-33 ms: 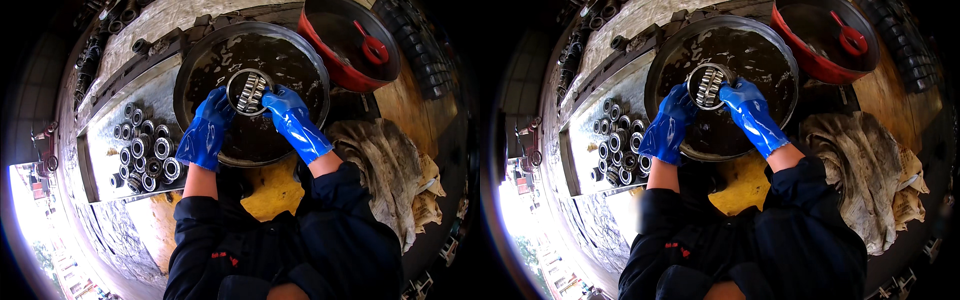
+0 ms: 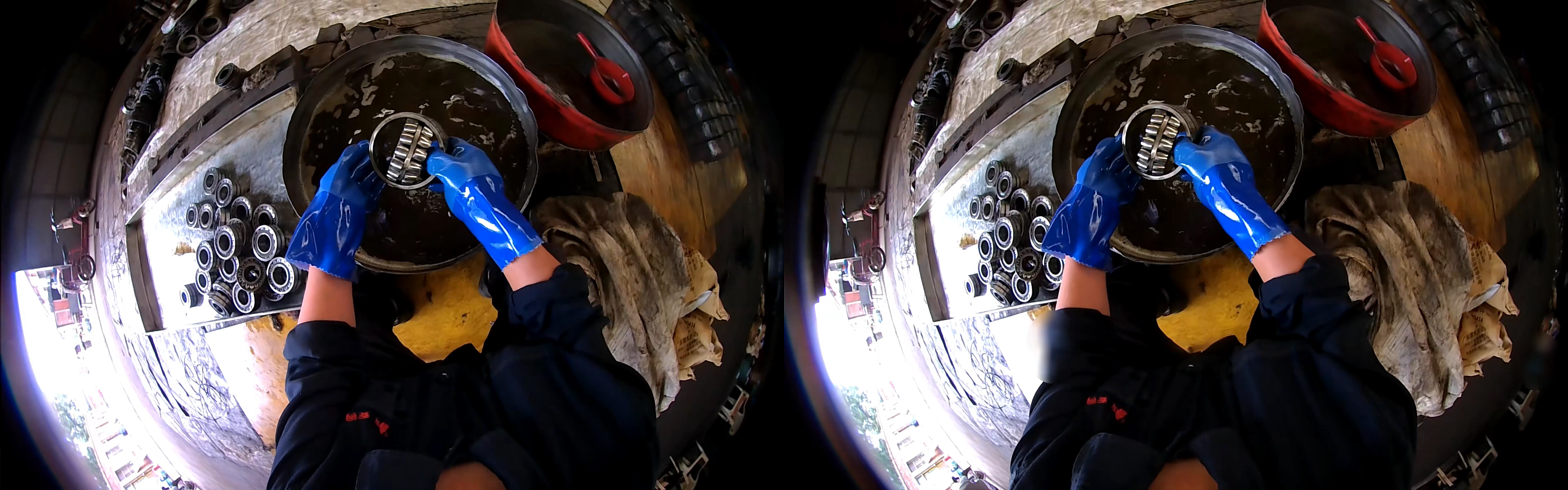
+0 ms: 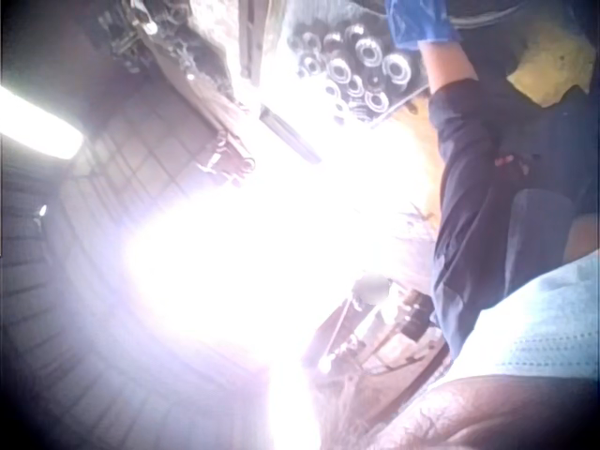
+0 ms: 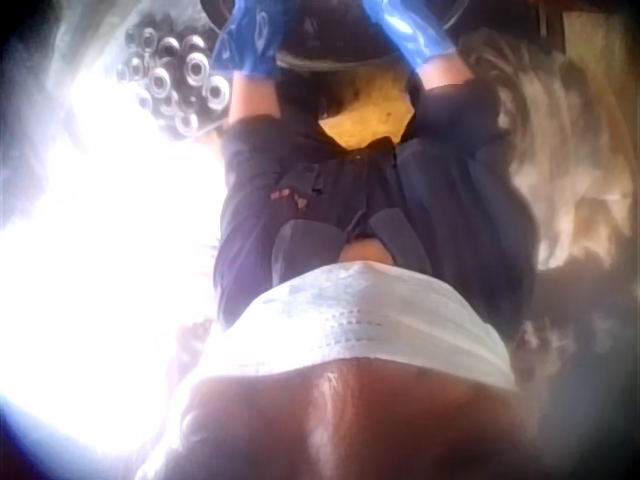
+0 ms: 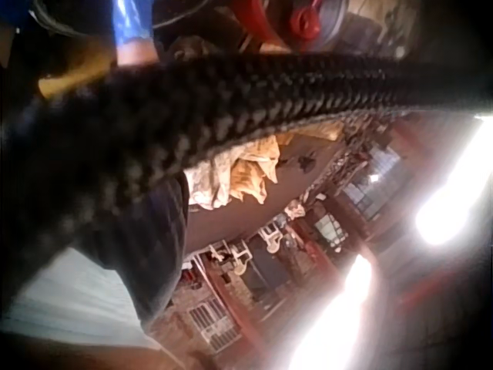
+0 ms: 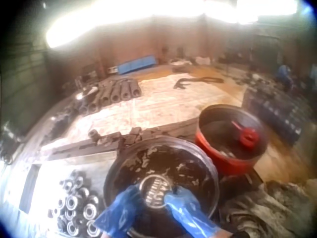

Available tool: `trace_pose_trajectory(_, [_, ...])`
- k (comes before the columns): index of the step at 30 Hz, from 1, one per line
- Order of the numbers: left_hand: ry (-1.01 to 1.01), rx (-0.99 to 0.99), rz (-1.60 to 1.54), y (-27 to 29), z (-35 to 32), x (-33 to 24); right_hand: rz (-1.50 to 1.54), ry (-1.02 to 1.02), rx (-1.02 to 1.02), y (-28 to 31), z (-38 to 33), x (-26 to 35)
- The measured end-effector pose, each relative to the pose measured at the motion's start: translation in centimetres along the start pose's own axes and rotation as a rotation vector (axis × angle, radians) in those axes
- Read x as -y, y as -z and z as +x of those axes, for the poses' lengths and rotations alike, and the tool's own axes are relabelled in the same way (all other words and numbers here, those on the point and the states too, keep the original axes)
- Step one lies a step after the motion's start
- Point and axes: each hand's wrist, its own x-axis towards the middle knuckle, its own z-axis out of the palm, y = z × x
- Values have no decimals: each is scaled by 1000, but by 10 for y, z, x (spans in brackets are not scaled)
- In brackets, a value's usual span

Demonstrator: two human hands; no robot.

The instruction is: The person repeatedly dips metal bearing parts into a bucket of dark liquid, scrubs them with gloved hands, and places them into a cloth bag. The person handles the parts one at a time, ensuring each is coated and cleaned before moving to the next.

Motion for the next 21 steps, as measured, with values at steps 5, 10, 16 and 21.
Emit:
trace_pose_trajectory(5, [161, -38, 0, 6, 18, 2, -74, 75, 22, -2, -8, 10])
trace_pose_trajectory(10, [27, -161, 171, -15, 21, 34, -275, 341, -24, 4, -5, 17])
trace_pose_trajectory(16, [-269, -161, 905, 11, 27, 45, -477, 362, -61, -6, -8, 20])
trace_pose_trajectory(21, [-369, -373, 1413, 7, 25, 27, -459, 347, -44, -6, -9, 16])
